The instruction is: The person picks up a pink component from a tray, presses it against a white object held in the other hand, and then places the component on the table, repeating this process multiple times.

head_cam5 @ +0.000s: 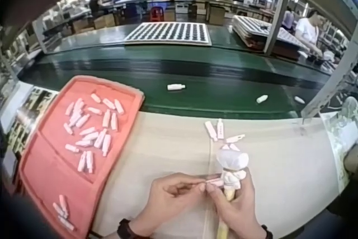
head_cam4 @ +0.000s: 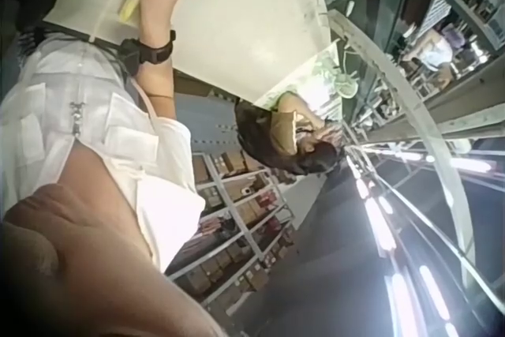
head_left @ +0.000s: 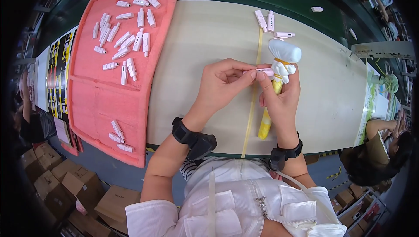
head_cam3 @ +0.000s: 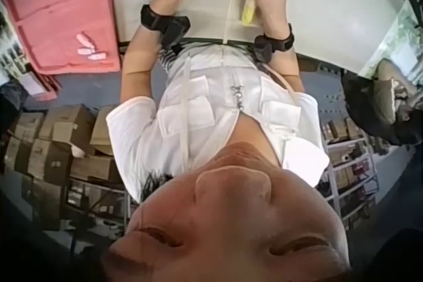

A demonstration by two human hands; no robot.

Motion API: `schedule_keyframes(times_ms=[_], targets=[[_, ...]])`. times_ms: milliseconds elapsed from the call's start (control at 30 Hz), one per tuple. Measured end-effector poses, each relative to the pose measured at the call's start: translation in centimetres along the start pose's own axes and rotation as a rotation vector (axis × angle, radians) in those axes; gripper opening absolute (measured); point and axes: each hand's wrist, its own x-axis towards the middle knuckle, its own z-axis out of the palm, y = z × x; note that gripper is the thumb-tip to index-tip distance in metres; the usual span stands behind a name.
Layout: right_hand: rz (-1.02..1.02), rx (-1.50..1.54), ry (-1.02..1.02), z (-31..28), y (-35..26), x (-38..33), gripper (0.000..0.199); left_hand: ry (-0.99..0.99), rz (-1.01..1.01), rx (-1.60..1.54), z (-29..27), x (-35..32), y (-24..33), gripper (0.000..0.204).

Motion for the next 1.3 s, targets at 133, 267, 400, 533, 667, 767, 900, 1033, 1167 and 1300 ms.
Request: schedule_keyframes(times_ms=[133, 267, 400, 533, 667, 767, 900, 1033, 1167, 1300], targets=[[-0.036, -0.006, -0.005, -0.2, 1.0, -0.1, 0.044, -0.01, 0.095, 0.112, -0.1, -0.4, -0.3, 0.02], [0.01, 0.055, 0.003, -0.2, 0.5, 0.0, 0.049, -0.068, 0.022, 0.126, -0.4, -0.2, 1.0, 0.019], [0.014, -0.008, 0.008, -0.4, -0.1, 0.2, 0.054, 0.224, 0.154, 0.07, -3.0, 0.4, 3.0, 0.025], [0.092, 0.015, -0.016, -0.6, 0.0, 0.3, 0.057, 0.568, 0.351, -0.305, -6.9, 3.1, 5.7, 0.031], [0.088, 0.021, -0.061, -0.8, 0.1, 0.2, 0.056, 0.578, 0.303, -0.386, -6.7, 5.9, 7.3, 0.027], [0.089, 0.005, -0.068, -0.7, 0.3, 0.2, 0.055, 0.347, 0.488, 0.846, -7.4, 12.5, 7.4, 0.027], [0.09, -0.02, -0.074, -0.4, 0.5, 0.3, 0.053, 0.347, 0.892, 1.463, -11.2, 23.4, 6.8, 0.036], [0.093, -0.023, -0.048, -0.8, 1.1, 0.5, 0.053, 0.181, 0.643, 1.925, -12.1, 26.3, 6.9, 0.033], [0.112, 0.015, -0.038, -1.0, 0.6, 0.4, 0.052, 0.17, 0.617, 1.593, -9.8, 22.5, 7.1, 0.028], [0.131, 0.068, -0.098, -1.1, -0.4, -0.1, 0.048, 0.162, 0.374, 0.794, -6.0, 12.1, 5.5, 0.024]])
